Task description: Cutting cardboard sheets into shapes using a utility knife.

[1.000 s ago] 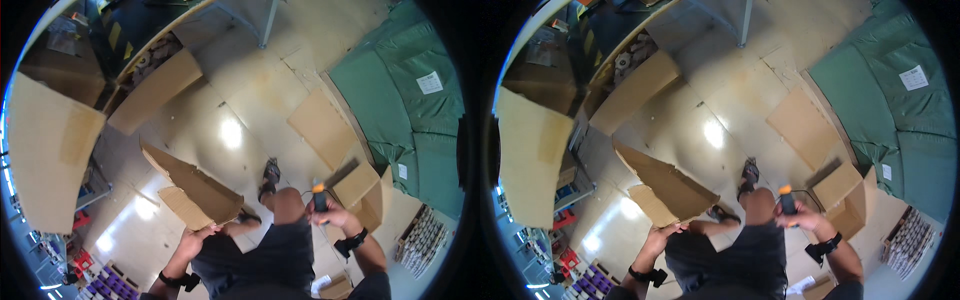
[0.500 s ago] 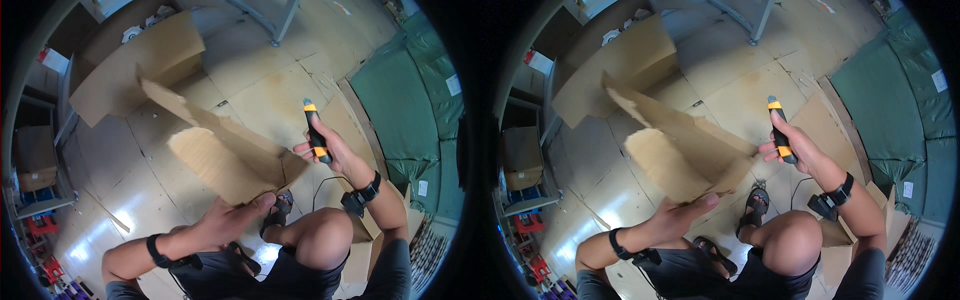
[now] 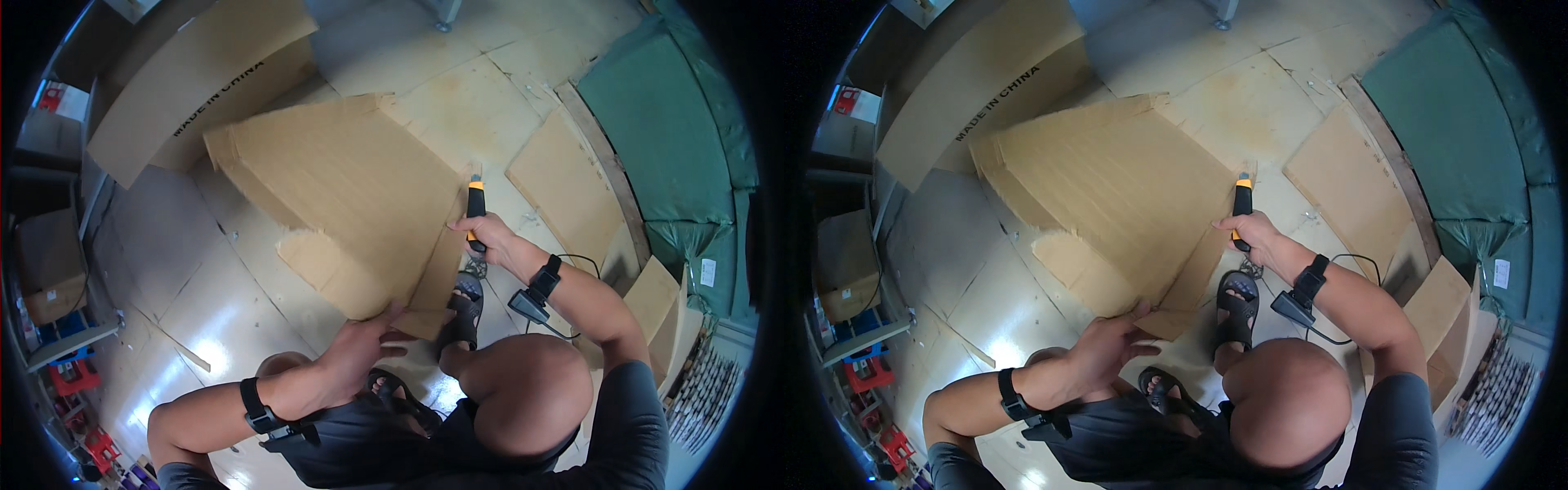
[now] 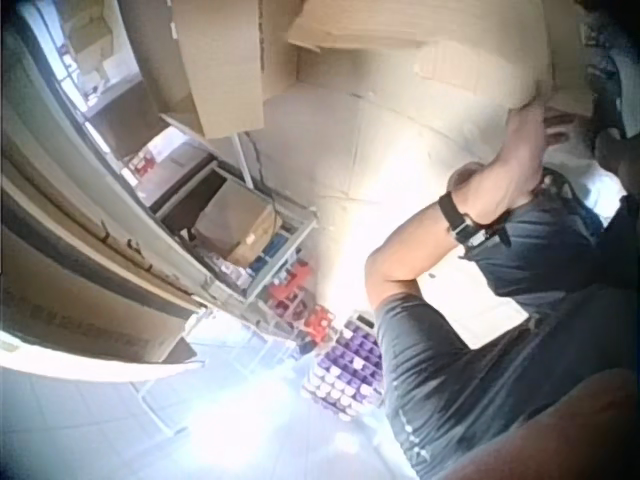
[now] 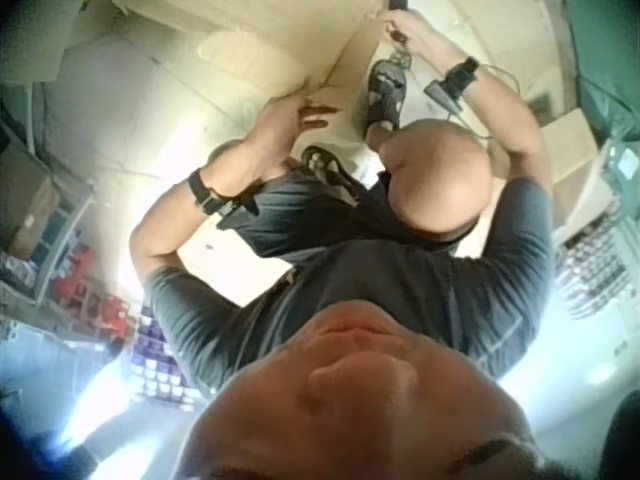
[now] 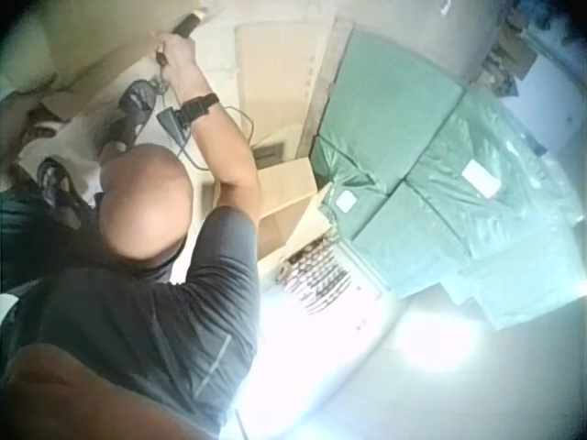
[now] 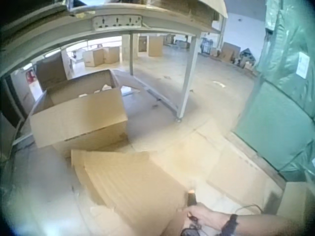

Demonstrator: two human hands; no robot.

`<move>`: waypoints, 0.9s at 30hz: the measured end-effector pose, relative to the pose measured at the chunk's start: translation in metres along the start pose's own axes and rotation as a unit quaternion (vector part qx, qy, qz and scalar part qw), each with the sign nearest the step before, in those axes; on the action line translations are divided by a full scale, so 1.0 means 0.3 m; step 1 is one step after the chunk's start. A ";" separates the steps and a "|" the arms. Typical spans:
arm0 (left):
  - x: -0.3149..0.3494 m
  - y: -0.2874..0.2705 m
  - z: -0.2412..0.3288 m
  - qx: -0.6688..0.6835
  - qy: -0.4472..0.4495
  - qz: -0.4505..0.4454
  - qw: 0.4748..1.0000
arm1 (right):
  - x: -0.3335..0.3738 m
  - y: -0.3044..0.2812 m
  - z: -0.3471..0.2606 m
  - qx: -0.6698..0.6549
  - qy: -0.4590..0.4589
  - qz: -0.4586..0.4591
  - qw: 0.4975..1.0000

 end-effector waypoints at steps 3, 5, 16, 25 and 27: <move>0.040 -0.004 -0.130 -0.061 -0.169 -0.044 0.983 | -0.102 0.006 -0.016 0.022 -0.071 -0.024 0.997; 0.079 -0.001 -0.169 -0.118 -0.239 -0.120 0.956 | -0.167 0.052 -0.026 0.052 -0.096 -0.031 0.994; -0.519 -0.681 0.256 -0.793 0.029 0.237 0.561 | -0.461 0.120 0.080 0.283 -0.318 -0.029 0.904; -0.623 -0.900 0.279 -0.728 -0.035 0.349 0.589 | -0.369 0.030 0.255 -0.026 -0.196 0.039 0.979; -0.605 -0.931 0.297 -0.687 -0.030 0.388 0.614 | -0.351 0.079 0.311 -0.045 -0.134 0.002 0.990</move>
Point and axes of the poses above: each hand's wrist, its own x-axis away from the middle knuckle, its own y-axis out of the palm, z = x × y, the point moved 9 cm from there along -x, towards the middle knuckle, and after that the axes turned 11 degrees about -x, right-handed, at the moved point
